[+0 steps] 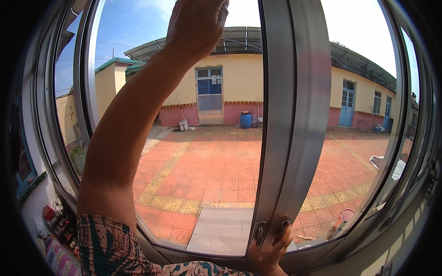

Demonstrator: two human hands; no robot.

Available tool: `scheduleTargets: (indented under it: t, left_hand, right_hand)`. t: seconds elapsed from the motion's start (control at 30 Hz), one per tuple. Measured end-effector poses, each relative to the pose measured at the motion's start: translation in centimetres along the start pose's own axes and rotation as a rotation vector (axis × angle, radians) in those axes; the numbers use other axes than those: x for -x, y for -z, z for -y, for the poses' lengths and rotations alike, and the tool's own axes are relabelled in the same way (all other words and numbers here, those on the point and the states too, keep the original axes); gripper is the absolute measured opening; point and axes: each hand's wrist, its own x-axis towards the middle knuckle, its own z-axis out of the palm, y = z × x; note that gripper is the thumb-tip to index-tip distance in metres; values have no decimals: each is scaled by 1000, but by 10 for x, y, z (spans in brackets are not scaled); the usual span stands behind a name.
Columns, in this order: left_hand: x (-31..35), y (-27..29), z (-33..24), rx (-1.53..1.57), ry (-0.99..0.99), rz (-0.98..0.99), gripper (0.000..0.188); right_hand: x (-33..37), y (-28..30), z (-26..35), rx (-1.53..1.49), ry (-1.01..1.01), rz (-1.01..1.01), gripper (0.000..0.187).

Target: The person wipes the glass panes of a sliding door and a window with a cloth, moving the door back and forth to reach different areas.

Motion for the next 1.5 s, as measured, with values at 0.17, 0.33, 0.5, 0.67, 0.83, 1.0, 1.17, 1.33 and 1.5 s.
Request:
scheduleTargets:
  t: [0.17, 0.33, 0.5, 0.67, 0.83, 1.0, 1.17, 1.33, 1.5]
  left_hand:
    - [4, 86, 226, -484, -101, -88, 37]
    - [32, 144, 283, -792, 304, -159, 43]
    - [-17, 104, 247, -559, 430, -65, 46]
    - [-65, -4, 105, -26, -38, -258, 49]
    - [-2, -12, -5, 22, -69, -17, 44]
    - [108, 25, -67, 174, -89, 126, 50]
    - [220, 76, -136, 228, -21, 460, 41]
    - [315, 110, -196, 307, -19, 592, 33]
    - [402, 136, -252, 439, -10, 634, 29]
  right_hand:
    - [11, -8, -4, -31, -49, -6, 108]
    - [13, -6, -14, -53, -48, -2, 110]
    - [19, -8, -21, -28, -52, -8, 110]
    - [9, 1, -5, 85, 11, 80, 110]
    - [1, 1, 4, 49, 3, 84, 100]
    - [1, -1, 3, -59, -40, 41, 102]
    - [-5, -2, 5, 54, 40, 24, 104]
    - [-6, -3, 2, 37, 18, 19, 109]
    - [-5, -1, 3, 96, -12, 14, 110]
